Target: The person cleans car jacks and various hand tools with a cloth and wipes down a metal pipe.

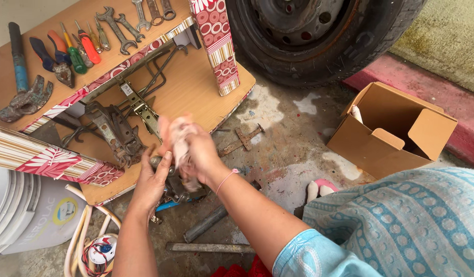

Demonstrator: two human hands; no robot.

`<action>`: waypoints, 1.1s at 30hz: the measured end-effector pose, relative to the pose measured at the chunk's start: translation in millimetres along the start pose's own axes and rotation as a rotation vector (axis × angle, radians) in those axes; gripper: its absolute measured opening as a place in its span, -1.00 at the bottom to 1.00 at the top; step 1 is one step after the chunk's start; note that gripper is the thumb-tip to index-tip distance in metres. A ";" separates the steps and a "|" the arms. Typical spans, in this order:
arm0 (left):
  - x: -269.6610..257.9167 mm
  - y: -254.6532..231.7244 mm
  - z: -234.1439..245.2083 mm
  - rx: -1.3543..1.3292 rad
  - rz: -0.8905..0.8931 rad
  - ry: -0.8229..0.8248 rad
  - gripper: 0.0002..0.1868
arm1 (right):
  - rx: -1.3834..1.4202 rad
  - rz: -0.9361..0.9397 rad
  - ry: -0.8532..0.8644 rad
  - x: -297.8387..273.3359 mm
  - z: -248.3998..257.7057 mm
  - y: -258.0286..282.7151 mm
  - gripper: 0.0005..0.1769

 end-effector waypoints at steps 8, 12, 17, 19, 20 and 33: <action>-2.9 -8.0 14.4 0.474 0.061 -0.307 -0.14 | -0.520 0.715 -0.493 -58.5 -9.9 42.7 -0.57; -4.3 2.4 0.4 0.000 -0.058 -0.413 -0.27 | -0.802 0.467 0.019 -103.5 -32.7 3.5 -0.69; -11.9 -5.8 -0.3 -0.197 -0.289 -0.447 -0.42 | -1.181 -0.048 0.051 -113.5 27.5 -24.5 -0.62; -18.6 -13.4 4.3 0.233 -0.093 -0.557 -0.43 | -1.101 -0.180 -0.050 -107.4 51.3 -37.7 -0.64; -20.6 -18.6 7.1 0.230 -0.092 -0.557 -0.43 | -1.024 -0.309 -0.150 -102.1 62.6 -44.9 -0.66; -9.7 -24.4 0.3 0.825 -0.136 -0.368 -0.27 | -0.733 0.573 -0.097 -85.4 -12.9 23.9 -0.75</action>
Point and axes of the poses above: each hand's wrist, its own x-axis towards the middle knuckle, its own z-axis out of the back of the hand, y = z × x, the point moved 2 cm from there along x, towards the middle knuckle, and after that the axes turned 7 degrees about x, right-handed, at the moved point
